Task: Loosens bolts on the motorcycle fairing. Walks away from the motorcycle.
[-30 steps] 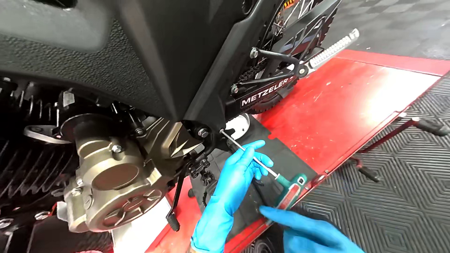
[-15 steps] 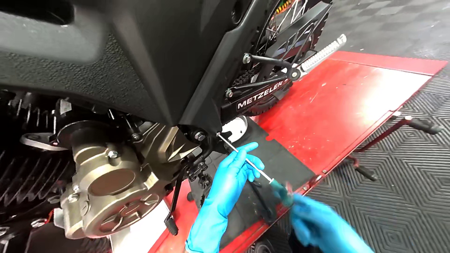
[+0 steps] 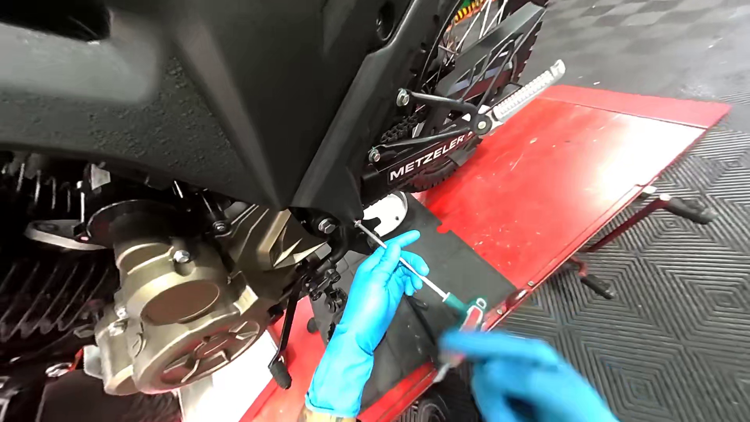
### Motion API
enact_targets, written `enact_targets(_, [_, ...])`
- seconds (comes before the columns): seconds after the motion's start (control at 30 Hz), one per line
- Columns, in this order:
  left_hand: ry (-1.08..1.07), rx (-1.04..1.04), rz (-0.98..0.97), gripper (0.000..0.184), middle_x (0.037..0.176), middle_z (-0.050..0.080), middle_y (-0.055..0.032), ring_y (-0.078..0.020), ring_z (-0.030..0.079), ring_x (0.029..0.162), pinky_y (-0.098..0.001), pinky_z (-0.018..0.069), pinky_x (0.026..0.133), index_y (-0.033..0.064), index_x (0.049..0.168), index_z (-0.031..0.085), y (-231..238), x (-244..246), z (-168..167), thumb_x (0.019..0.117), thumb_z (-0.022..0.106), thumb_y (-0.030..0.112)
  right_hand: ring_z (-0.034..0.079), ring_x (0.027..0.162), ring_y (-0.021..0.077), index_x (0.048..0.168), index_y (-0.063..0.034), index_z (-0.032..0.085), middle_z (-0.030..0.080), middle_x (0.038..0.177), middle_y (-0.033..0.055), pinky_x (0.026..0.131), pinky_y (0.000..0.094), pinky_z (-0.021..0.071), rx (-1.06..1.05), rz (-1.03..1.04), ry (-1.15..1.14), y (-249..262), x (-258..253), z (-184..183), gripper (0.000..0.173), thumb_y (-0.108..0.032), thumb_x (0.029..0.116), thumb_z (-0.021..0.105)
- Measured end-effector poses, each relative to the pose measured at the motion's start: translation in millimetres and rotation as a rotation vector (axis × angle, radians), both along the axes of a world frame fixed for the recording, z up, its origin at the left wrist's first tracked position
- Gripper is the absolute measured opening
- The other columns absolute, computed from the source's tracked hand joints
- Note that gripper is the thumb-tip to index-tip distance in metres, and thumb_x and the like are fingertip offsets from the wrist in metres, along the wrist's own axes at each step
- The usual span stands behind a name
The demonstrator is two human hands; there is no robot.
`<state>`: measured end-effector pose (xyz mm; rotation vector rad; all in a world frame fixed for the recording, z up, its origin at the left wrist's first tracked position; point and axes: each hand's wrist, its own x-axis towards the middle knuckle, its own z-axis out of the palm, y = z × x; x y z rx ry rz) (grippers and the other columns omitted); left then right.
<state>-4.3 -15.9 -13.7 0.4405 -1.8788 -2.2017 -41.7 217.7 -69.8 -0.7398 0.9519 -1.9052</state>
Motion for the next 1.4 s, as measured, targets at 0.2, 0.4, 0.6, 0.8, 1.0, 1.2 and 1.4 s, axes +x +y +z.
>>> enact_targets(0.2, [0.032, 0.036, 0.014, 0.046, 0.091, 0.067, -0.0086, -0.0117, 0.061, 0.070, -0.0245, 0.0541, 0.068, 0.0073, 0.140, 0.059, -3.6, -4.0, -2.7, 0.1133, 0.025, 0.024, 0.045, 0.048, 0.0047, 0.142, -0.0140, 0.057, 0.048, 0.061, -0.0045, 0.047, 0.0232, 0.0434, -0.063, -0.251, -0.168, -5.5, -17.6, -23.6, 0.043, -0.020, 0.1029, 0.040])
enact_targets(0.4, [0.066, 0.044, 0.036, 0.047, 0.088, 0.067, -0.0087, -0.0121, 0.062, 0.071, -0.0243, 0.0544, 0.067, 0.0056, 0.139, 0.059, -6.4, -5.7, -2.7, 0.1132, 0.024, 0.022, 0.058, 0.058, 0.0108, 0.138, -0.0084, 0.064, 0.067, 0.077, 0.0041, 0.053, 0.0289, 0.0504, 0.291, 0.194, 0.017, -5.6, 7.6, -13.0, 0.040, -0.020, 0.1066, 0.042])
enact_targets(0.6, [-0.068, -0.304, 0.026, 0.042, 0.088, 0.070, -0.0099, -0.0153, 0.061, 0.068, -0.0287, 0.0529, 0.067, 0.0082, 0.138, 0.061, -12.0, 1.5, -14.7, 0.1126, 0.031, 0.022, 0.064, 0.062, 0.0158, 0.125, -0.0064, 0.071, 0.070, 0.076, 0.0039, 0.058, 0.0317, 0.0560, 0.518, -0.660, 0.196, 16.1, -37.3, -23.8, 0.039, -0.020, 0.1074, 0.039])
enact_targets(0.8, [-0.224, -0.559, -0.132, 0.035, 0.084, 0.070, 0.0012, -0.0095, 0.063, 0.071, -0.0262, 0.0541, 0.071, 0.0160, 0.134, 0.064, 13.0, 1.4, -15.4, 0.1115, 0.039, 0.024, 0.071, 0.091, 0.0132, 0.132, -0.0224, 0.069, 0.073, 0.108, -0.0033, 0.078, 0.0341, 0.0623, 0.394, -0.687, 0.471, -21.5, -38.9, 31.3, 0.034, -0.029, 0.0988, 0.062])
enact_targets(1.0, [-0.244, -0.586, -0.345, 0.033, 0.083, 0.067, 0.0037, -0.0050, 0.064, 0.077, -0.0252, 0.0561, 0.076, 0.0092, 0.098, 0.069, 45.0, 9.1, -14.9, 0.1099, 0.043, 0.026, 0.061, 0.069, 0.0065, 0.131, -0.0333, 0.069, 0.068, 0.100, -0.0084, 0.059, 0.0294, 0.0550, 0.545, -0.541, 0.548, -58.8, -46.1, 50.1, 0.037, -0.024, 0.0956, 0.069])
enact_targets(1.2, [-0.555, -0.725, -0.700, 0.040, 0.091, 0.070, -0.0039, -0.0151, 0.066, 0.076, -0.0363, 0.0560, 0.076, 0.0134, 0.137, 0.059, 38.6, 12.7, -10.7, 0.1121, 0.035, 0.035, 0.064, 0.076, 0.0134, 0.127, -0.0126, 0.070, 0.071, 0.096, 0.0039, 0.073, 0.0305, 0.0545, 0.370, -0.666, 0.138, -40.9, -94.5, 16.3, 0.027, -0.015, 0.1054, 0.053])
enact_targets(1.4, [-0.374, -0.496, -0.558, 0.034, 0.089, 0.070, 0.0014, -0.0065, 0.064, 0.069, -0.0227, 0.0549, 0.065, 0.0147, 0.134, 0.063, 23.4, 19.0, 0.4, 0.1120, 0.040, 0.029, 0.064, 0.070, 0.0142, 0.124, -0.0018, 0.062, 0.070, 0.091, 0.0086, 0.064, 0.0297, 0.0537, 0.701, -0.439, -0.442, -109.4, -130.1, -114.1, 0.027, -0.015, 0.1066, 0.045])
